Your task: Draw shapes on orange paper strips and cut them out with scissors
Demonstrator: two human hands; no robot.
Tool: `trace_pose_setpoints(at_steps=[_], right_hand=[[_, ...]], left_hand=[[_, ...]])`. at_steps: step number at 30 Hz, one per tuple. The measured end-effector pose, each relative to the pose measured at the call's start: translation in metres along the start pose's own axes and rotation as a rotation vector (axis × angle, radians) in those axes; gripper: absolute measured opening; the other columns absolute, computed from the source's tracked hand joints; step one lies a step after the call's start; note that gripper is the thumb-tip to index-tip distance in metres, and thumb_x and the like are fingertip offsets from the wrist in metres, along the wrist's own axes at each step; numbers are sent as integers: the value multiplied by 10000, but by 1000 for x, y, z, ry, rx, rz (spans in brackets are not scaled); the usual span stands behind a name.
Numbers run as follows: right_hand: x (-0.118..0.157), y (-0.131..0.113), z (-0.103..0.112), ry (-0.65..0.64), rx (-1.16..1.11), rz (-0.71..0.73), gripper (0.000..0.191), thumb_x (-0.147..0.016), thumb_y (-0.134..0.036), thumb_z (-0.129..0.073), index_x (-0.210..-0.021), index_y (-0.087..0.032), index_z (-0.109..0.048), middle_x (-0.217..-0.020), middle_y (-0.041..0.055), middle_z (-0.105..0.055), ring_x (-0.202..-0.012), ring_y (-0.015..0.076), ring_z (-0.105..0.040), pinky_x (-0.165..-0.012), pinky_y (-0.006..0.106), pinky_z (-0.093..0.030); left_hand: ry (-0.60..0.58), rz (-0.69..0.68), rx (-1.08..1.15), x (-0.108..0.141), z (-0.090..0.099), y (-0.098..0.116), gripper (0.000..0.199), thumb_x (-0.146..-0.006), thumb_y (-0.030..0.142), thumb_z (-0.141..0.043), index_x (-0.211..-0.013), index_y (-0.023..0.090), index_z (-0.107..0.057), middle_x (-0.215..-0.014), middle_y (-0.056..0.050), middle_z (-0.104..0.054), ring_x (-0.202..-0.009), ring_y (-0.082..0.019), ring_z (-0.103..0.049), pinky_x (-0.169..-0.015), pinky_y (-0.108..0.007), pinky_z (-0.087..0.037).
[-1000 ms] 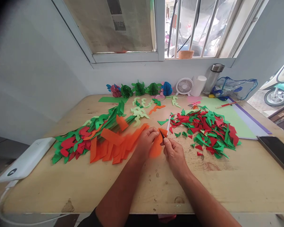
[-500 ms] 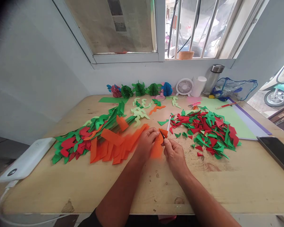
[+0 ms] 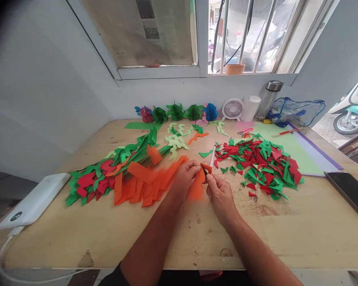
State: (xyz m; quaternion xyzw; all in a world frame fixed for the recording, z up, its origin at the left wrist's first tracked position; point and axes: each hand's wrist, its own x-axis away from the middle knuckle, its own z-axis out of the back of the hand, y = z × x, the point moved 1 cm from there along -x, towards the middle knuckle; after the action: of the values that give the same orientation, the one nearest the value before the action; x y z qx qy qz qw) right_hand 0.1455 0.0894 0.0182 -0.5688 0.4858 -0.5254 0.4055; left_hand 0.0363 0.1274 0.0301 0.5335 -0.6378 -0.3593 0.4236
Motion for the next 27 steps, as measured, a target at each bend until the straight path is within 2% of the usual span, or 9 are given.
trace_pose_setpoints(at_steps=[11,27], right_hand=[[-1,4,1,8,-6,-11,461,-713,-648,-618,-673,-197,-535,-407,-102,-305,-372,61,-195,-363,216,-126],[-1,3,1,-6,18,-12,488,-699,-673,-614,-684,-190,-545,-415,-100,-317,-372,58,-197,-364,213,-123]], left_hand=[[-6,7,-18,0,2,1,160,-627,269,-601,-574,178,-480,-539,40,-480,-497,-90,-448,-509,-221,-393],[-4,-9,-67,-1,3,4,164,-608,271,-598,-540,179,-479,-524,38,-470,-506,-88,-426,-500,-212,-375]])
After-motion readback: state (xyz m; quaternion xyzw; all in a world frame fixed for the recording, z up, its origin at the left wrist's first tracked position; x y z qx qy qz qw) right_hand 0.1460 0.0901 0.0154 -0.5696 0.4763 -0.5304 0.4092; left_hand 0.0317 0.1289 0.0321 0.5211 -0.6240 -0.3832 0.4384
